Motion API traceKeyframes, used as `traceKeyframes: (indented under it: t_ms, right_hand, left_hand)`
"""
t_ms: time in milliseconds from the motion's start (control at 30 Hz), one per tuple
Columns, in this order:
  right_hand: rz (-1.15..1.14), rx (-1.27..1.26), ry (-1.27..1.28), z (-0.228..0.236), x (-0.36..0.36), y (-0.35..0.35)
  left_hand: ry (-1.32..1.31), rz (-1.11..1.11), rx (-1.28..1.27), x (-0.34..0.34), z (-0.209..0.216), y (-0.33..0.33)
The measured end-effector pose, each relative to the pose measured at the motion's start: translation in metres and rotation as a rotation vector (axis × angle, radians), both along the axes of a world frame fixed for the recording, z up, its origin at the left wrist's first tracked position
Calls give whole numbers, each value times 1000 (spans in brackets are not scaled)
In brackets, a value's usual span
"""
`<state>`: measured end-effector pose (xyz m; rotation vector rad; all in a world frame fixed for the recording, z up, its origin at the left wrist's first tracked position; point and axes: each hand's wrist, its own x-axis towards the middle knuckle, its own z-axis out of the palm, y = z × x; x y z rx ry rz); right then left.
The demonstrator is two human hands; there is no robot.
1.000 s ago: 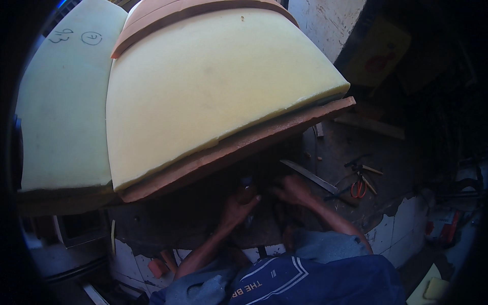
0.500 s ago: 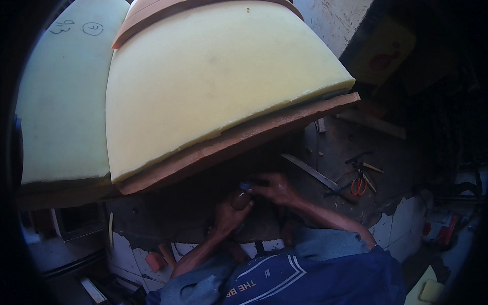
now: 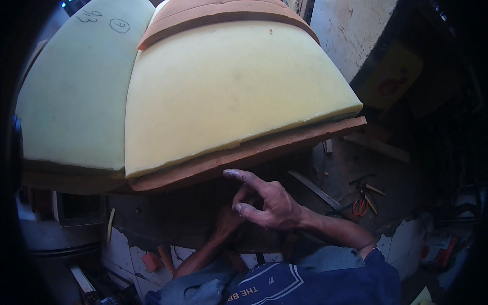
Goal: The person uses a staple gun to attach a brown fabric strip to the edge of a large yellow foam cushion. They then apply glue from a bottle along the seam and press the fabric into place by hand.
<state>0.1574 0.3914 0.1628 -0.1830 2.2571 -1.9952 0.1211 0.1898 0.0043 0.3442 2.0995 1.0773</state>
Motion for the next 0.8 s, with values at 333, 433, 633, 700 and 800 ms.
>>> traceKeyframes:
  t_ms: [333,433,633,700,800]
  right_hand:
    - [-222,374,248,11,-19,-41]
    - [-228,512,252,8,-16,-46]
    - [-426,488,264,4,-19,-54]
    - [-289,481,343,3,-22,-59]
    - [-203,485,367,2,-30,-74]
  left_hand:
    - [-61,-72,56,4,-17,-3]
    - [-67,-65,72,3,-16,-2]
    - [-64,-65,93,3,-15,-2]
    - [-61,-52,96,6,-13,-5]
    - [-39,-35,91,7,-6,-10]
